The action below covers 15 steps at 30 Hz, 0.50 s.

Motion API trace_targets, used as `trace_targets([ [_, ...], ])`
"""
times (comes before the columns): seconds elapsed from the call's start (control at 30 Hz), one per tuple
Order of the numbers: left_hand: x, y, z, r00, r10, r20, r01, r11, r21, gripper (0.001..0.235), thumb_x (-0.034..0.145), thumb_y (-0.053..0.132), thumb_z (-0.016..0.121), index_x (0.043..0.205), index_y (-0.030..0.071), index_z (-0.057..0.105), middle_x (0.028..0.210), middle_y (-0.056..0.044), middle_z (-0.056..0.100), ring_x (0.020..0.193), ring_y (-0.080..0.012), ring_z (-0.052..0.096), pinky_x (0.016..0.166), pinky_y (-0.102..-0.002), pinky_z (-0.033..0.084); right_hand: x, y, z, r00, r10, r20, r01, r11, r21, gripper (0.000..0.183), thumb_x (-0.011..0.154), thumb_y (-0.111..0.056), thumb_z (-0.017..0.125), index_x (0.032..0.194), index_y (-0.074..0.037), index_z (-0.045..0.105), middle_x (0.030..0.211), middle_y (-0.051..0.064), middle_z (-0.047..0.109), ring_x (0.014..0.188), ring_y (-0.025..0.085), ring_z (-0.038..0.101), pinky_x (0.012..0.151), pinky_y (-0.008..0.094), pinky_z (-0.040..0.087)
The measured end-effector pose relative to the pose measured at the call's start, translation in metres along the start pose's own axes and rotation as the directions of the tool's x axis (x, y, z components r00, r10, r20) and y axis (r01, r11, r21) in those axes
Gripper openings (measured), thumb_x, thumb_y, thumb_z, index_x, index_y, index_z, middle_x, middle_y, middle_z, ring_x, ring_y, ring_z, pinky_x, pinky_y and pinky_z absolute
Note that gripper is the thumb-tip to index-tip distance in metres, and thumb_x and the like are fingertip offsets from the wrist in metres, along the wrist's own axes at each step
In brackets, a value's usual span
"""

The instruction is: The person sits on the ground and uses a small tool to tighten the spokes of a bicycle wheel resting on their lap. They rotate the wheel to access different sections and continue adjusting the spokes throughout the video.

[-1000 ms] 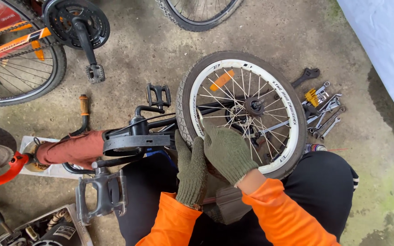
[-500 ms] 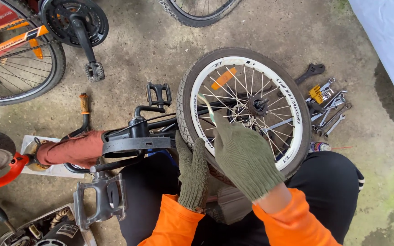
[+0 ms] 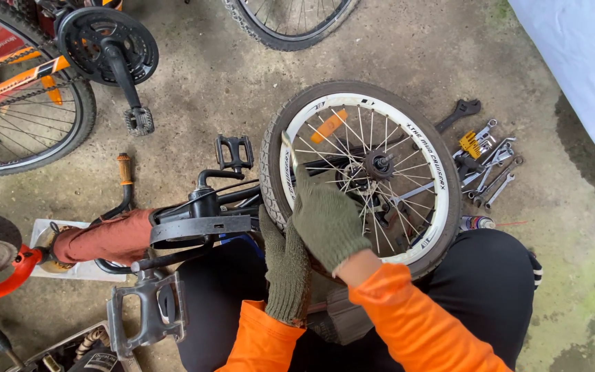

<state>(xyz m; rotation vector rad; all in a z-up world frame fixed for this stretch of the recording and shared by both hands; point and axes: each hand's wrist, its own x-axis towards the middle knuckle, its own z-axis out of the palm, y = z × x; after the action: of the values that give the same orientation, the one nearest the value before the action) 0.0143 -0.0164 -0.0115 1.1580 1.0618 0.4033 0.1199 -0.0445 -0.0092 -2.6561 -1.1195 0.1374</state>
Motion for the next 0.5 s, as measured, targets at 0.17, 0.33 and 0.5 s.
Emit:
trace_targets([
  [0.17,0.013,-0.033,0.001,0.997,0.071,-0.005,-0.071,0.993,-0.094,0.068,0.097,0.020,0.054,0.159,0.007,0.029,0.160,-0.016,0.044,0.138,-0.0259,0.049,0.111,-0.035,0.039,-0.016,0.006,-0.001,0.991,0.017,0.133,-0.025,0.998,0.057,0.062,0.090,-0.029,0.066,0.148,-0.011,0.052,0.085,0.016,0.071,0.061,0.030,0.069,0.053,0.039,0.058],
  [0.33,0.017,-0.069,-0.001,0.681,0.732,-0.022,-0.683,0.647,0.339,0.049,0.112,0.038,0.032,0.155,0.021,0.050,0.145,0.009,0.063,0.139,0.0010,0.046,0.116,-0.005,0.020,-0.026,-0.001,-0.029,0.990,0.144,0.002,-0.139,0.953,0.268,0.059,0.102,-0.052,0.041,0.100,-0.007,0.079,0.092,-0.002,0.076,0.112,0.022,0.067,0.101,0.018,0.044],
  [0.5,-0.005,0.004,0.003,0.992,0.116,-0.038,-0.118,0.993,-0.030,0.064,0.099,0.035,0.048,0.156,0.007,0.035,0.158,-0.016,0.047,0.138,-0.0264,0.051,0.113,-0.034,0.039,-0.051,0.012,-0.034,0.994,-0.107,0.009,0.104,0.984,0.147,0.037,0.095,-0.019,0.059,0.130,-0.009,0.067,0.064,0.008,0.067,0.048,0.022,0.060,0.043,0.032,0.049],
])
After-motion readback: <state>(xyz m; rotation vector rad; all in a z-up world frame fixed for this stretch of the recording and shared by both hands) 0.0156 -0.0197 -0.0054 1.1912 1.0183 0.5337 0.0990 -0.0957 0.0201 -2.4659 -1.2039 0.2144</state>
